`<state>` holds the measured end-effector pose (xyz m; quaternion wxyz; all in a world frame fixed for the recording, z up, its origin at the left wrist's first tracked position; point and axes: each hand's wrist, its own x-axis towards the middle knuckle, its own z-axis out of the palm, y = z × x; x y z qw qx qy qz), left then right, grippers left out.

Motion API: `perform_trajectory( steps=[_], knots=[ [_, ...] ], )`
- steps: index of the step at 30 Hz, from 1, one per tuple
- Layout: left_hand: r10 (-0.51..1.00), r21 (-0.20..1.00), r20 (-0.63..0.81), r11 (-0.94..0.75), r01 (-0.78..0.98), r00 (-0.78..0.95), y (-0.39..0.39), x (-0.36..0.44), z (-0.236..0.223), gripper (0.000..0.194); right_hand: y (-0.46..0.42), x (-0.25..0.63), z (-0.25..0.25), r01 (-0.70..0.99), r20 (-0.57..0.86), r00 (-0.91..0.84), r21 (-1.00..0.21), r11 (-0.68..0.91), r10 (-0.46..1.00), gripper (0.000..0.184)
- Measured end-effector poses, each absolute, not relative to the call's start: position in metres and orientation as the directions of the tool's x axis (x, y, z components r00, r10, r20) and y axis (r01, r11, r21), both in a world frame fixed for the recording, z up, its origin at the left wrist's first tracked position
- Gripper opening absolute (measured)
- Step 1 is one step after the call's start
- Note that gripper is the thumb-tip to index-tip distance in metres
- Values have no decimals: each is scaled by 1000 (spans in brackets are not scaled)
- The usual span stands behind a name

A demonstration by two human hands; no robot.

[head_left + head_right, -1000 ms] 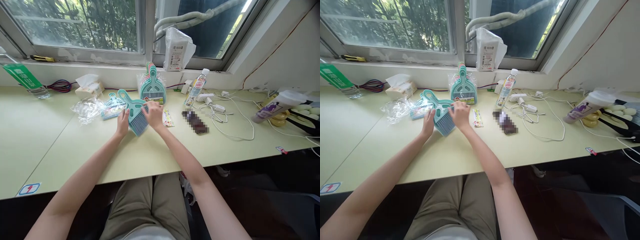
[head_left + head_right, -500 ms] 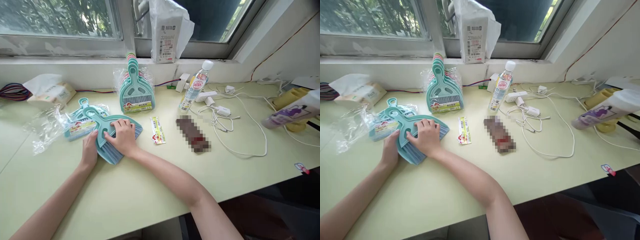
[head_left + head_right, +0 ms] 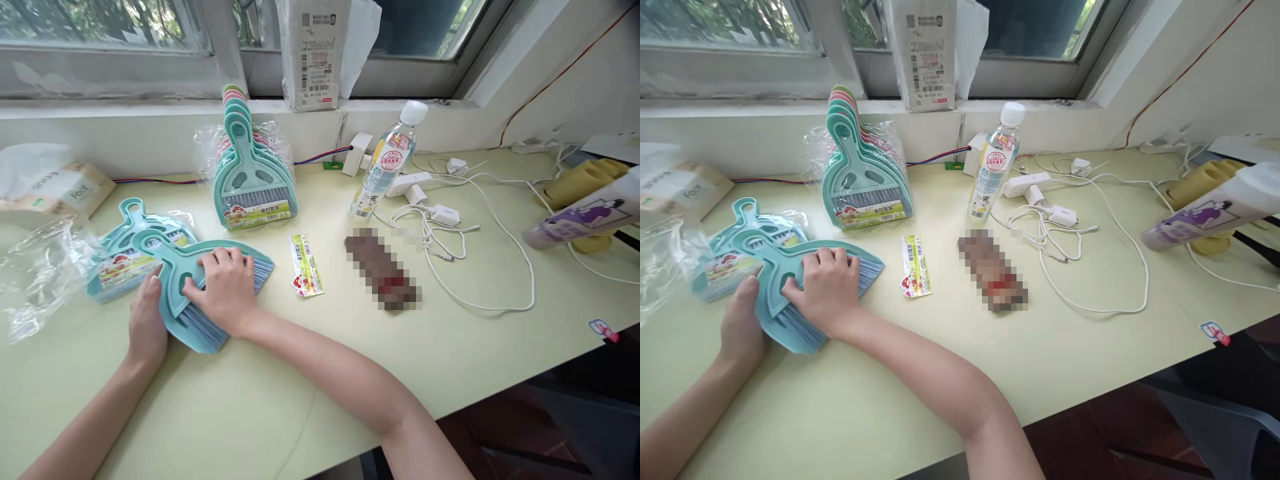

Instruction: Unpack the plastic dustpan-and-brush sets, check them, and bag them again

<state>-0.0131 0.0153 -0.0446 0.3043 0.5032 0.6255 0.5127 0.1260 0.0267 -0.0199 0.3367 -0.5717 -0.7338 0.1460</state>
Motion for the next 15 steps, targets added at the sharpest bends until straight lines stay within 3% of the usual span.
perform_trajectory(
  steps=[3,15],
  knots=[
    [932,978,128,-62,198,-340,15,-9,-41,37,26,126,-20,745,345,-125,-586,317,930,27],
    [946,986,140,-108,123,-291,13,-2,-38,45,20,128,-22,782,376,-114,-536,316,920,28]
  ],
)
